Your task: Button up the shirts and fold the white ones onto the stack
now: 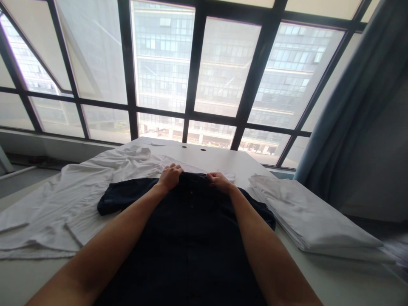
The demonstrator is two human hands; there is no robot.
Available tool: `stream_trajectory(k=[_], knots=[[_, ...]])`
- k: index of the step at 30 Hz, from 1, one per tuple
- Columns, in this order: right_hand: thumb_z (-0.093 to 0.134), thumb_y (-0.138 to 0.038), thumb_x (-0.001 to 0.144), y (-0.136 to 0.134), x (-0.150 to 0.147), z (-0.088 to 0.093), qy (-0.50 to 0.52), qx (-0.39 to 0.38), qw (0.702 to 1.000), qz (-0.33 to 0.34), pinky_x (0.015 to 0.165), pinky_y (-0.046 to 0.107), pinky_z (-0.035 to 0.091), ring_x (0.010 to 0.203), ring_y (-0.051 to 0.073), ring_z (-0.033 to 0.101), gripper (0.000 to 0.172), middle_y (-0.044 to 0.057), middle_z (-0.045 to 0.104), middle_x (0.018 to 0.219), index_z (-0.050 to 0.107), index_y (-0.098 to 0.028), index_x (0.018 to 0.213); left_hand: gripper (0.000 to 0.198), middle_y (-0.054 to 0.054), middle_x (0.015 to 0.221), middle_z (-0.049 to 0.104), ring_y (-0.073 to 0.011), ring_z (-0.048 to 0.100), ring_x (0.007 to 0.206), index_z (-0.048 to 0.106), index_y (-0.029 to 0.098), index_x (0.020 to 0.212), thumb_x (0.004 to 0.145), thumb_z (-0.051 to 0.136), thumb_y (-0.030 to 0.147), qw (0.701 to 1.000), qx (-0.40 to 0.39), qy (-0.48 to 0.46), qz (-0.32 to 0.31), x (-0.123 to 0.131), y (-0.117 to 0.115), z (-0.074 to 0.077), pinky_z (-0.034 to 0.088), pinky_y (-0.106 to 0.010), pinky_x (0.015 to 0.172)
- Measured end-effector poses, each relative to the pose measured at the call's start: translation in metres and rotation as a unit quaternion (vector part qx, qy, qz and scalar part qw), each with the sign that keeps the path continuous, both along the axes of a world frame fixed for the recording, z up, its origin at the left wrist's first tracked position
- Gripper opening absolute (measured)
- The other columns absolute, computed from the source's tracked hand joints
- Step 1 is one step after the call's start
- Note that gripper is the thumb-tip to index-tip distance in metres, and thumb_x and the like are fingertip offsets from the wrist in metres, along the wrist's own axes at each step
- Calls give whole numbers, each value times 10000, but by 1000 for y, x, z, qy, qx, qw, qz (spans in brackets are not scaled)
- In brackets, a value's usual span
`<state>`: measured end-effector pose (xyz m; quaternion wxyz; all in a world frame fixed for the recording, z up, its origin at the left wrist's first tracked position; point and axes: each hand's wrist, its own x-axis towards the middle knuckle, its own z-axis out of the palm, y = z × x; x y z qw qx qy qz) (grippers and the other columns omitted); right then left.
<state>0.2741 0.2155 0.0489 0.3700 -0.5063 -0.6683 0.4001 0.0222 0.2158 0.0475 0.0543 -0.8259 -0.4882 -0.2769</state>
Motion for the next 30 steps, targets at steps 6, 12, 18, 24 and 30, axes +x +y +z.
stream_trajectory(k=[6, 12, 18, 24, 30], knots=[[802, -150, 637, -5, 9, 3, 120, -161, 974, 102, 699, 248, 559, 690, 130, 639, 156, 1, 667, 712, 689, -152, 744, 380, -152, 1194, 620, -327, 512, 1149, 728, 170, 1047, 826, 447, 42, 999, 10, 19, 26, -1, 0, 2, 388, -496, 983], [744, -33, 618, 2, 6, 2, 219, -170, 958, 80, 783, 284, 561, 709, 128, 665, 230, -10, 680, 751, 666, -148, 801, 316, -139, 1130, 636, -285, 537, 1122, 676, 178, 1146, 942, 435, 188, 997, 46, -40, -37, 35, -29, 13, 391, -404, 1008], [675, -73, 673, 3, 1, 0, 241, -105, 962, 76, 776, 308, 569, 752, 152, 669, 356, 12, 689, 818, 634, -172, 1013, 173, -133, 970, 704, -307, 635, 978, 714, 177, 891, 837, 663, 333, 984, -103, -138, -51, 62, -43, 0, 467, -369, 909], [602, -128, 734, 17, -12, -6, 60, 5, 994, -96, 677, 316, 557, 708, 168, 653, 326, 32, 675, 831, 597, -178, 1056, 86, -110, 1000, 717, -301, 629, 1046, 722, 199, 871, 811, 659, 197, 990, -96, -98, -44, 61, -43, -5, 460, -363, 942], [673, -338, 785, 5, -20, 14, -153, 142, 972, -108, 728, 290, 496, 801, 198, 660, 241, 81, 718, 893, 710, -169, 953, 104, -126, 1018, 697, -315, 638, 993, 707, 183, 902, 826, 636, 179, 995, -62, -47, -55, 62, -43, -9, 472, -373, 868]])
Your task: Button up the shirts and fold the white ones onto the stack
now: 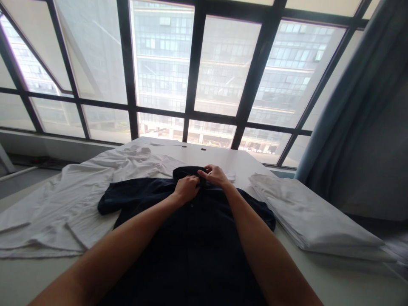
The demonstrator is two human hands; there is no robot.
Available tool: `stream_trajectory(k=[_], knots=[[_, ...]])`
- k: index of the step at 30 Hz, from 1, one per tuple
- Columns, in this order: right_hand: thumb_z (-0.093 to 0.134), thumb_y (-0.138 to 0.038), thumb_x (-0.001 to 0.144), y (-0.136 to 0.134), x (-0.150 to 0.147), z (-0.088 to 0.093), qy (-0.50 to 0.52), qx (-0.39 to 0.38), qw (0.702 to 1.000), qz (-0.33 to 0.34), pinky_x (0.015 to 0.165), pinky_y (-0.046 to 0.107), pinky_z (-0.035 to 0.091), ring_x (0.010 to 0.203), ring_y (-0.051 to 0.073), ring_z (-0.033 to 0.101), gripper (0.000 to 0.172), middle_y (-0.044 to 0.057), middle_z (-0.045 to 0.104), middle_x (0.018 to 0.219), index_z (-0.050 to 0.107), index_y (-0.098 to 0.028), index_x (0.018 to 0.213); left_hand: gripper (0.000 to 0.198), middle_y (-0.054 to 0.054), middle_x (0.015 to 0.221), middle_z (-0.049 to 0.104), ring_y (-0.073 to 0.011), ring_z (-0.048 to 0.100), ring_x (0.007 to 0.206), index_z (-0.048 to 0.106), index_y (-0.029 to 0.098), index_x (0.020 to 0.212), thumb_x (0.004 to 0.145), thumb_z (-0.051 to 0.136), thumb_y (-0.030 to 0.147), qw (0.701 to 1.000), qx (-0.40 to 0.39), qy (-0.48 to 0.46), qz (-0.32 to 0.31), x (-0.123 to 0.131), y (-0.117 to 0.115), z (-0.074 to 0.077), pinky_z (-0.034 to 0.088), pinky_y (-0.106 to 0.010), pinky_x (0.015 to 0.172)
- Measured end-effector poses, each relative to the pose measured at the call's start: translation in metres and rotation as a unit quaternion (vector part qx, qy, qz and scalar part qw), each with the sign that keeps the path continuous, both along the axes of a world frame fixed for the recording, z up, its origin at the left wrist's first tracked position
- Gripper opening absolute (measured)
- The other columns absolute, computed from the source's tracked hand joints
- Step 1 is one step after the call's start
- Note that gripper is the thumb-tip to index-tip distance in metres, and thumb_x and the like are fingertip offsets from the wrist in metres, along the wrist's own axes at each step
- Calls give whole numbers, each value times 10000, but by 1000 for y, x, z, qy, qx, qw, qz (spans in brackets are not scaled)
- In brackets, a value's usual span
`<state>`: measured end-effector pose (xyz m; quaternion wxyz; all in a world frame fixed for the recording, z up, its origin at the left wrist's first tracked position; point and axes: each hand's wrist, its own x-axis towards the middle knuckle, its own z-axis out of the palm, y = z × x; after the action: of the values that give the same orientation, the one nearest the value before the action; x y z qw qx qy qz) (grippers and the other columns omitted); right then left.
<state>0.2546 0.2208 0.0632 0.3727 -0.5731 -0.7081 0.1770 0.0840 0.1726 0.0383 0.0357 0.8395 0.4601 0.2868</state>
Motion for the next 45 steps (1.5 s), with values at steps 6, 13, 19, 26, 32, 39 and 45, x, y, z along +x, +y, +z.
stream_trajectory(k=[6, 13, 19, 26, 32, 39, 45], knots=[[567, -342, 886, -12, 0, 10, -171, 69, 977, -104, 718, 319, 444, 836, 262, 668, 251, 137, 736, 845, 760, -194, 827, 211, -115, 1056, 677, -308, 569, 1085, 697, 191, 981, 856, 678, 360, 997, 71, -17, -15, -12, 9, 9, 380, -420, 1012], [399, -341, 985, 7, 43, -22, -192, -24, 972, -130, 838, 321, 474, 1019, 246, 662, 368, 118, 729, 1077, 733, -219, 1082, 346, -151, 1253, 632, -293, 547, 1204, 607, 161, 1233, 952, 494, 327, 988, 37, -58, 137, -83, 51, 5, 386, -389, 1046], [663, -244, 801, 3, 64, -34, -244, -102, 952, -156, 934, 386, 472, 1086, 274, 640, 275, 101, 726, 1090, 746, -214, 1062, 311, -114, 1186, 680, -270, 606, 1144, 717, 201, 1077, 823, 645, 366, 975, -113, 105, 157, -136, 77, -18, 463, -313, 963], [664, -232, 806, 3, 65, -16, -280, -118, 937, -173, 865, 338, 500, 1060, 276, 649, 207, 132, 712, 1085, 745, -185, 991, 251, -70, 985, 720, -255, 646, 969, 743, 202, 885, 766, 706, 420, 968, -85, 124, 203, -158, 90, 9, 487, -305, 830], [524, -221, 913, 14, 58, -2, -277, -13, 924, -264, 875, 350, 492, 1053, 281, 645, 272, 184, 617, 1218, 680, -151, 1124, 300, -149, 1190, 627, -370, 498, 1196, 740, 183, 1032, 870, 584, 381, 954, 43, 105, 278, -129, 94, 31, 372, -480, 998], [516, -338, 944, -22, 63, -11, -320, -102, 919, -205, 981, 346, 444, 1196, 277, 581, 436, 195, 556, 1341, 572, -143, 1331, 436, -213, 1313, 570, -379, 482, 1231, 643, 127, 1227, 898, 530, 390, 934, -18, 158, 320, -159, 67, 19, 344, -533, 1008], [466, -288, 963, -80, 119, -21, -333, -161, 892, -261, 946, 388, 467, 1177, 317, 606, 376, 257, 620, 1250, 673, -59, 1177, 433, -262, 1058, 654, -411, 563, 1083, 670, 34, 930, 827, 631, 453, 930, -105, 91, 340, -253, 34, 0, 435, -552, 888]])
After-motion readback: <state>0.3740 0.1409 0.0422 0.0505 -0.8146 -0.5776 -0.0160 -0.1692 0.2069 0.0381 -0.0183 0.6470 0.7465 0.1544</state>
